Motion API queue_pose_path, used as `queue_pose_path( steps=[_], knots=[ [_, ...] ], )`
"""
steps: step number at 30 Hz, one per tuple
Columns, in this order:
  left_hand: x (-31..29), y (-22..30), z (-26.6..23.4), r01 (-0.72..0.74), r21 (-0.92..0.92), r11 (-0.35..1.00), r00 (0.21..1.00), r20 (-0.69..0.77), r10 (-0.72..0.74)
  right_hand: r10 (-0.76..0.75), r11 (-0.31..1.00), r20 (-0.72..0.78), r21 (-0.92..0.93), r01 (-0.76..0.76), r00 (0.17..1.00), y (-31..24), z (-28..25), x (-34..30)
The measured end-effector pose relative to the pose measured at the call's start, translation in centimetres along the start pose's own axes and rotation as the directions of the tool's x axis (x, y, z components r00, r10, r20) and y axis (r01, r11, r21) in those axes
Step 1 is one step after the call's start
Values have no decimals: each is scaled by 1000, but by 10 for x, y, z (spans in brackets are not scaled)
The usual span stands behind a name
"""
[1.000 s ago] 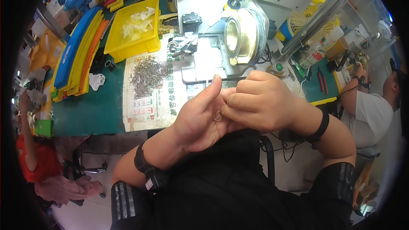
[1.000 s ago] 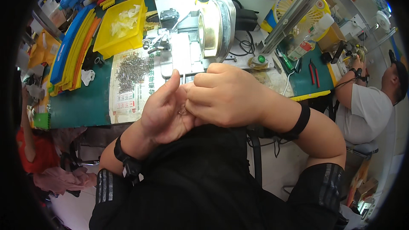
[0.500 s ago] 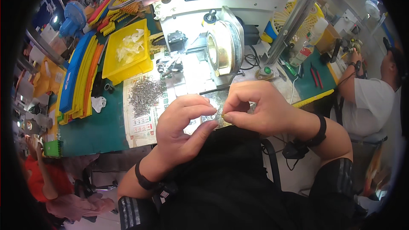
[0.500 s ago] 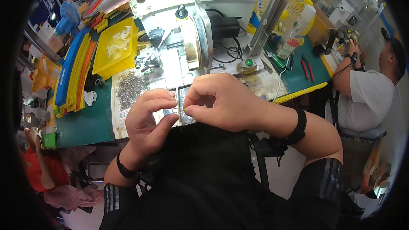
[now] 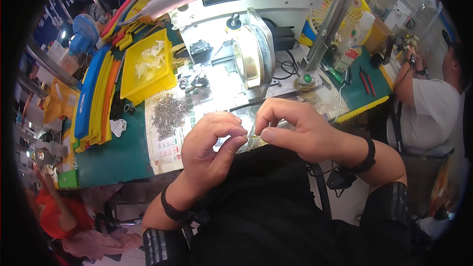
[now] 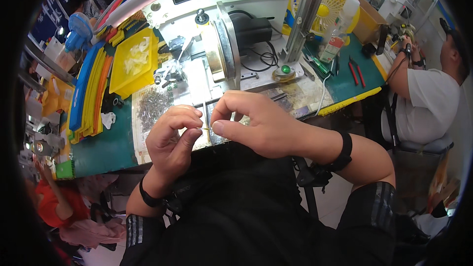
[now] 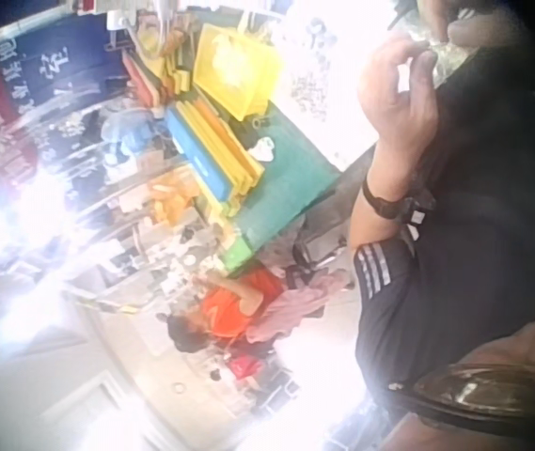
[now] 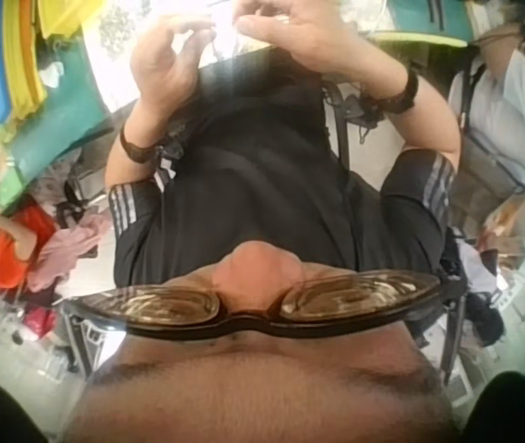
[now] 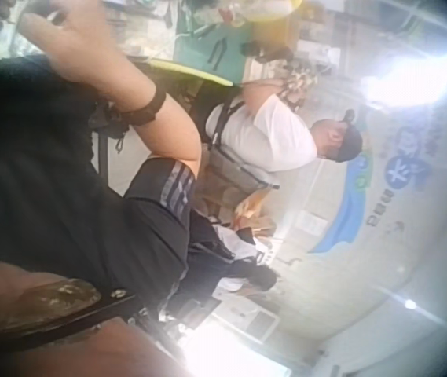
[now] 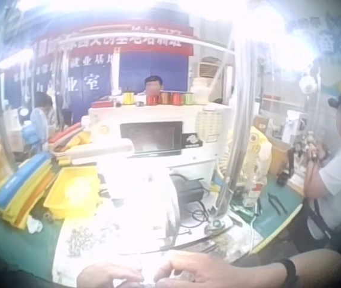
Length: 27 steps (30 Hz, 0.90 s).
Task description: Assembling and gluing small components at a specialized workbench with a magnifying lamp and small tools.
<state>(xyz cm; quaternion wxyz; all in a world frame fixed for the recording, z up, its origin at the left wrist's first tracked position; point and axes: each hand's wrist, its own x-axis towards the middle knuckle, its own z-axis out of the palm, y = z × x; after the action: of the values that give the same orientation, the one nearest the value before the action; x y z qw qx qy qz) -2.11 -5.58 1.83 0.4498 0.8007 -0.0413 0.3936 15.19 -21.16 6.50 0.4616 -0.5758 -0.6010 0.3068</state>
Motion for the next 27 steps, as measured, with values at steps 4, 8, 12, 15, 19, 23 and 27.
queue_pose_path(
  steps=[4, 8, 12, 15, 19, 23, 27],
  knots=[
    [3, -2, 2, -32, 16, 999, 999, -16, 32, 59, 997, 9, 49, -59, 998, 2, 2, 0],
    [7, 1, 1, -41, 20, 999, 999, 21, 40, 115, 991, 16, 65, -116, 993, -2, -3, -1],
    [9, 1, -1, -40, 2, 999, 997, 61, 40, 57, 998, 13, 10, -57, 998, -2, -3, 1],
    [9, -1, -2, -61, 7, 998, 996, 65, 60, 81, 996, 20, -28, -81, 996, -5, -2, 2],
    [9, -2, -4, -75, 17, 997, 994, 80, 74, 132, 991, 38, -21, -131, 991, -6, -1, 3],
    [8, 0, -5, -60, 43, 997, 997, 41, 58, 207, 970, 21, 129, -208, 978, -4, 3, 0],
    [5, 1, -7, -76, 76, 994, 997, 38, 73, 155, 978, -33, 143, -149, 987, -2, 7, -4]
  ],
)
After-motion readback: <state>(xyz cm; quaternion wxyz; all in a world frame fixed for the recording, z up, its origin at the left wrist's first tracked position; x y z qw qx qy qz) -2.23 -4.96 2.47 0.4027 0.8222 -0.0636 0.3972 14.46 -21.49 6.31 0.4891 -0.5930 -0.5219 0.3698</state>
